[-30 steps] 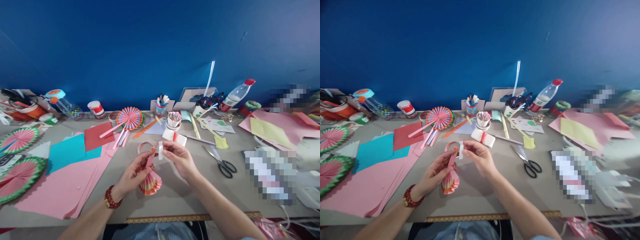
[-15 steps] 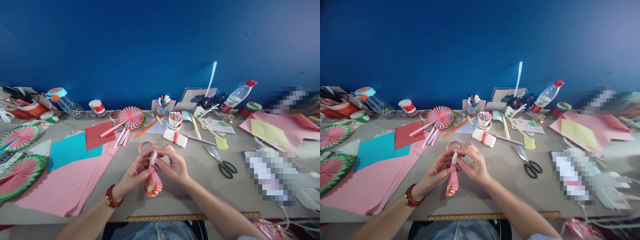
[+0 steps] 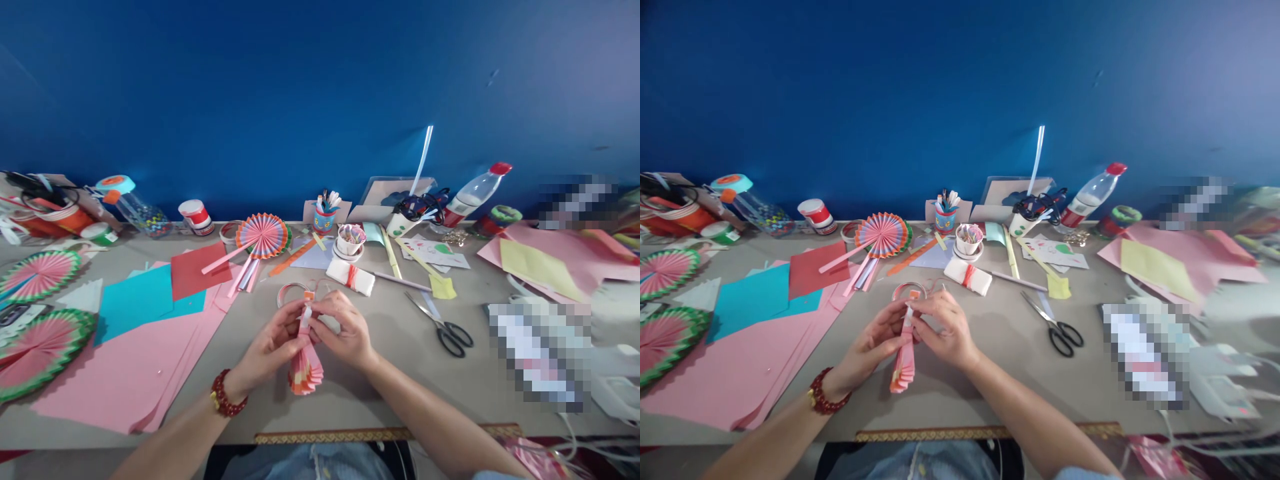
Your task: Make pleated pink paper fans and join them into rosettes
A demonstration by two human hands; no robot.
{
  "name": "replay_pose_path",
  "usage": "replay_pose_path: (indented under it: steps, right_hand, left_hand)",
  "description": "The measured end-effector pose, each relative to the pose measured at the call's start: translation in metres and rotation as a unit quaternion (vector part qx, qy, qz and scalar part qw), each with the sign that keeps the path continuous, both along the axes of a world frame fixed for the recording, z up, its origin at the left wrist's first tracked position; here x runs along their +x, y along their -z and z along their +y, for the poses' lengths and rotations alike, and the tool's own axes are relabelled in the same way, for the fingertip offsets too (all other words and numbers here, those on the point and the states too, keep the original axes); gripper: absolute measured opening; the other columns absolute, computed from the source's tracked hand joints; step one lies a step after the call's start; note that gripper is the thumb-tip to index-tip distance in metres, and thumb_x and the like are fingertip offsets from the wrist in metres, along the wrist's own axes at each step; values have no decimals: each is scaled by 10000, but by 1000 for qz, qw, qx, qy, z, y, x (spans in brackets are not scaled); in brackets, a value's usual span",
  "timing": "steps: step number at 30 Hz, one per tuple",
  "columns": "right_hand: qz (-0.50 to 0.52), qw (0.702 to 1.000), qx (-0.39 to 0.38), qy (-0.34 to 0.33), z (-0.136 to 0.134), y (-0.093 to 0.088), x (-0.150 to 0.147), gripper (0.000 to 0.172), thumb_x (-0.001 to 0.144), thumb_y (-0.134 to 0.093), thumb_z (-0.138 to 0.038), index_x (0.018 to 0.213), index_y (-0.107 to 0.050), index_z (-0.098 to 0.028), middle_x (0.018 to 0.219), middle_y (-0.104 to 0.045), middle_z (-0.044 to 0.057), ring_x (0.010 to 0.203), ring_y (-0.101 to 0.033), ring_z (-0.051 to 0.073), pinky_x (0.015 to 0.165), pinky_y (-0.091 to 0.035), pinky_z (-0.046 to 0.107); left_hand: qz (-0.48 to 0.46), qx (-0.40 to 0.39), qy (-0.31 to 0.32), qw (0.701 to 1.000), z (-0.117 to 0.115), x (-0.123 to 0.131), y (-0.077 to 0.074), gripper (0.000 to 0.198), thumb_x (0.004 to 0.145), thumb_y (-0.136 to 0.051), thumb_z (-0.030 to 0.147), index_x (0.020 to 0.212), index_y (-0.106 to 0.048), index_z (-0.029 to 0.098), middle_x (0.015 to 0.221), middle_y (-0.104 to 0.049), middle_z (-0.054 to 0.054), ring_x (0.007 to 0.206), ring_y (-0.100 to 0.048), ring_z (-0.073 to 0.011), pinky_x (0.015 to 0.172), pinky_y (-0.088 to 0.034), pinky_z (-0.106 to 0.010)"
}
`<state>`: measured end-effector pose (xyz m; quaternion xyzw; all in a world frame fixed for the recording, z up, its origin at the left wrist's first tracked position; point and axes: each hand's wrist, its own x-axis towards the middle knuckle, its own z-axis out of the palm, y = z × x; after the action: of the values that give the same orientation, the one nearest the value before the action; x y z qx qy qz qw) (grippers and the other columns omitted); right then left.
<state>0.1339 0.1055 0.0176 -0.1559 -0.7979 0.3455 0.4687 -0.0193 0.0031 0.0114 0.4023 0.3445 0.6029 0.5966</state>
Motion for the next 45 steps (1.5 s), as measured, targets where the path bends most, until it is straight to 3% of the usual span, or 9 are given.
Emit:
replay_pose_path:
  steps: [8, 14, 21, 32, 41, 45]
  right_hand:
    - [-6, 999, 51, 4, 2, 1, -1, 385, 854, -621, -114, 1187, -646, -305, 910, -734, 46, 801, -631, 218, 757, -518, 407]
    - [-29, 996, 88, -8, 5, 1, -1, 473, 860, -608, -82, 1279, -593, -299, 951, -720, 58, 829, -639, 207, 785, -508, 401]
    - [-13, 995, 93, 21, 5, 5, -2, 432, 848, -639, -99, 1243, -619, -274, 969, -687, 68, 848, -622, 207, 745, -513, 373]
    - [-14, 998, 55, 21, 3, 5, -3, 401, 848, -642, -109, 1223, -613, -250, 1024, -674, 88, 934, -635, 219, 808, -545, 378]
    - [-21, 1000, 20, 10, 2, 7, -4, 444, 865, -624, -123, 1280, -581, -272, 1057, -644, 82, 849, -626, 181, 760, -563, 339]
    - [-20, 1000, 20, 9, 3, 7, -4, 453, 863, -635, -126, 1284, -577, -281, 1075, -649, 82, 859, -630, 185, 769, -566, 346]
  left_hand:
    - [22, -5, -14, 1000, 0, 0, -1, 514, 903, -641, 191, 1371, -512, 360, 1447, -517, -58, 1307, -513, -225, 1075, -455, -386]
    - [37, 13, -28, 999, 0, 0, 6, 531, 907, -640, 183, 1394, -494, 335, 1484, -488, -78, 1358, -467, -237, 1113, -419, -399]
    - [31, 12, -37, 999, -1, 2, 7, 541, 904, -644, 177, 1400, -493, 336, 1504, -473, -70, 1380, -443, -249, 1124, -403, -380]
    - [47, 23, -28, 998, 1, 2, 3, 547, 924, -610, 174, 1426, -454, 329, 1542, -417, -69, 1423, -377, -241, 1150, -362, -365]
    - [57, 30, -32, 997, 1, 3, 1, 575, 935, -594, 186, 1452, -376, 311, 1535, -406, -114, 1389, -420, -268, 1117, -388, -413]
    - [66, 34, -50, 996, 0, 2, 4, 484, 918, -621, 194, 1369, -474, 290, 1410, -535, -106, 1284, -523, -240, 1041, -457, -365]
